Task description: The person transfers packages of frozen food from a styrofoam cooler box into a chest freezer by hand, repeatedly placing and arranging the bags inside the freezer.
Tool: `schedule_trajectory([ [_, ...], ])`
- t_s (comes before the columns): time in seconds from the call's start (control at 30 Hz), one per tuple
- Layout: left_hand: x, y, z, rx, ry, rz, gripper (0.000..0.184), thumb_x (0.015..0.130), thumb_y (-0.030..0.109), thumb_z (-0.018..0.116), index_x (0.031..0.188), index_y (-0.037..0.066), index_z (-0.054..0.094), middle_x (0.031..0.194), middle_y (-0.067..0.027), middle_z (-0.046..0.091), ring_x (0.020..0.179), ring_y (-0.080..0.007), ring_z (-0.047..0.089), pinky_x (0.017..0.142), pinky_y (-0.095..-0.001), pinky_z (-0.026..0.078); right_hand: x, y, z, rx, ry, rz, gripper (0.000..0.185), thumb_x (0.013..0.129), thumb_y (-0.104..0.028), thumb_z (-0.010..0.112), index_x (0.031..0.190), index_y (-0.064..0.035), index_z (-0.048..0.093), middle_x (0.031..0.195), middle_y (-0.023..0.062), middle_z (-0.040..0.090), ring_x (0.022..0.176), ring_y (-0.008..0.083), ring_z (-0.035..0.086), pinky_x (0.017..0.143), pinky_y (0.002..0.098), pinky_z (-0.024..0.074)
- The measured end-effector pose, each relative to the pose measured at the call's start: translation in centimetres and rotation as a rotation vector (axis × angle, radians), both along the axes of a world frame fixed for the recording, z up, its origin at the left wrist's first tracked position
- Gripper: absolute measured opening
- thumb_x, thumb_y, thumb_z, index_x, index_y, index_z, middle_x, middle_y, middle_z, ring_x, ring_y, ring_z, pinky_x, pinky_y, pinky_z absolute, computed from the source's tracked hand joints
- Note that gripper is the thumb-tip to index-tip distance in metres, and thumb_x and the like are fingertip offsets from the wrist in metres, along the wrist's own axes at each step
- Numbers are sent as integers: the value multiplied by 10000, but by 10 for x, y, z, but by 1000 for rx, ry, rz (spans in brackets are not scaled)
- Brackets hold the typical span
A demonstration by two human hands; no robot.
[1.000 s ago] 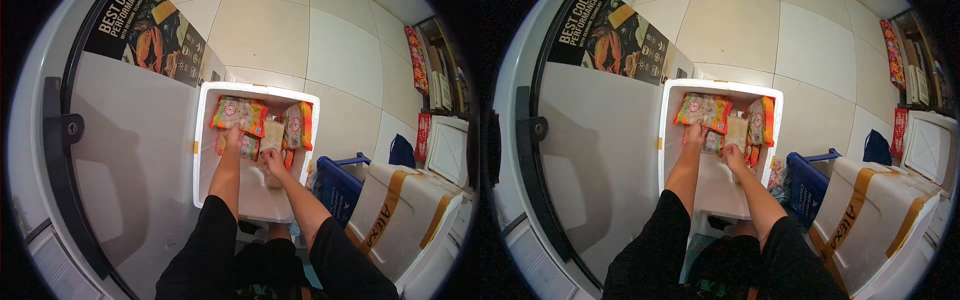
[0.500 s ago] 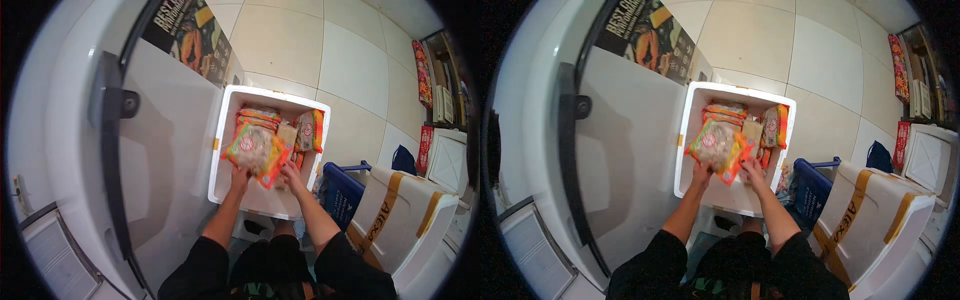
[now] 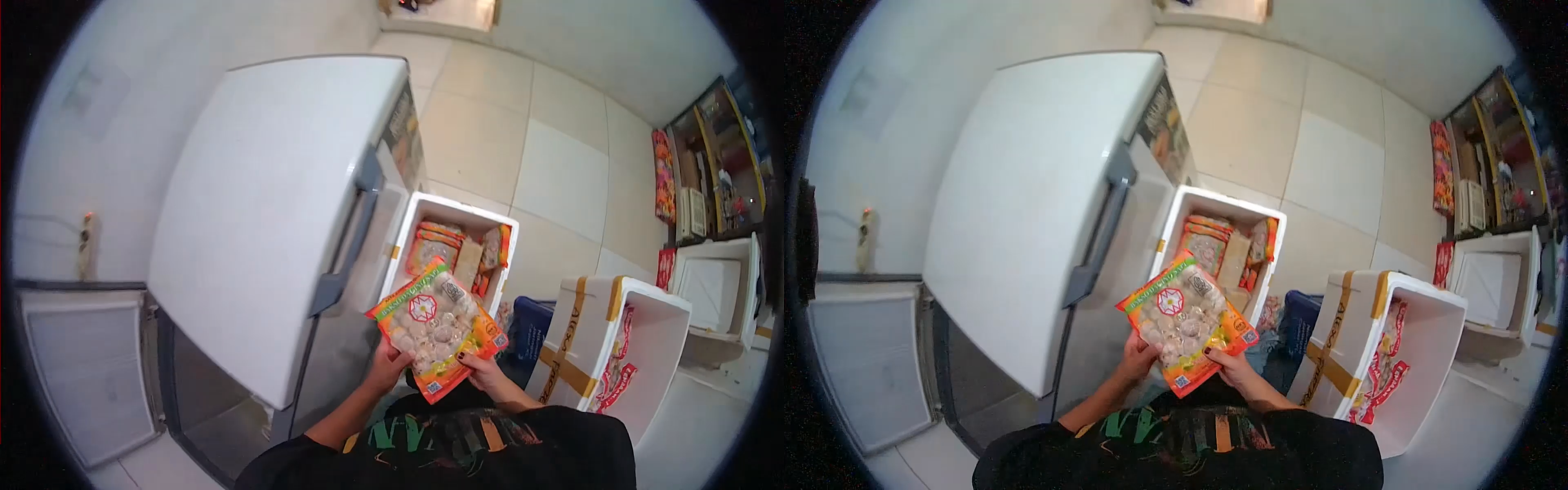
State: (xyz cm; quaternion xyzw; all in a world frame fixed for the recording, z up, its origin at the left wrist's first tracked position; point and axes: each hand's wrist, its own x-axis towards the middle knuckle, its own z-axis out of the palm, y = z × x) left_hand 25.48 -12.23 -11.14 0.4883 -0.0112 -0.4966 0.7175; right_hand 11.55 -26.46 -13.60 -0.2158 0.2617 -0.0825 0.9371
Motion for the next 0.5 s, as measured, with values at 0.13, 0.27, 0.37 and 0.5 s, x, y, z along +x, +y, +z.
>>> schedule_trajectory([
  [0.13,8,26,72,-120,-345,71,606,721,-19,549,1223,31,213,1195,-72,370,1091,-169,387,928,-320,310,20,14,58,-164,-84,37,537,656,-18,573,1143,-43,348,1028,61,485,937,188,490,826,333,399],
  [0.27,7,62,118,-113,-385,63,564,716,-15,574,1193,23,275,1142,-71,424,1059,-166,414,899,-320,346,42,13,96,-266,-214,232,452,667,5,555,1091,-36,404,946,62,521,862,189,523,755,328,440],
  [0.37,-5,91,131,-73,-460,314,461,749,34,561,1154,30,339,1098,-59,459,993,-158,459,837,-301,398,57,22,118,-246,-274,415,437,681,2,553,1092,-37,409,942,64,528,856,181,527,747,321,446],
  [0.5,-37,138,112,-182,-280,911,325,800,184,538,1074,36,444,1030,-40,499,918,-132,489,772,-275,427,71,46,108,-206,-307,761,436,684,11,550,1095,-35,411,961,70,526,873,183,524,755,323,442],
])
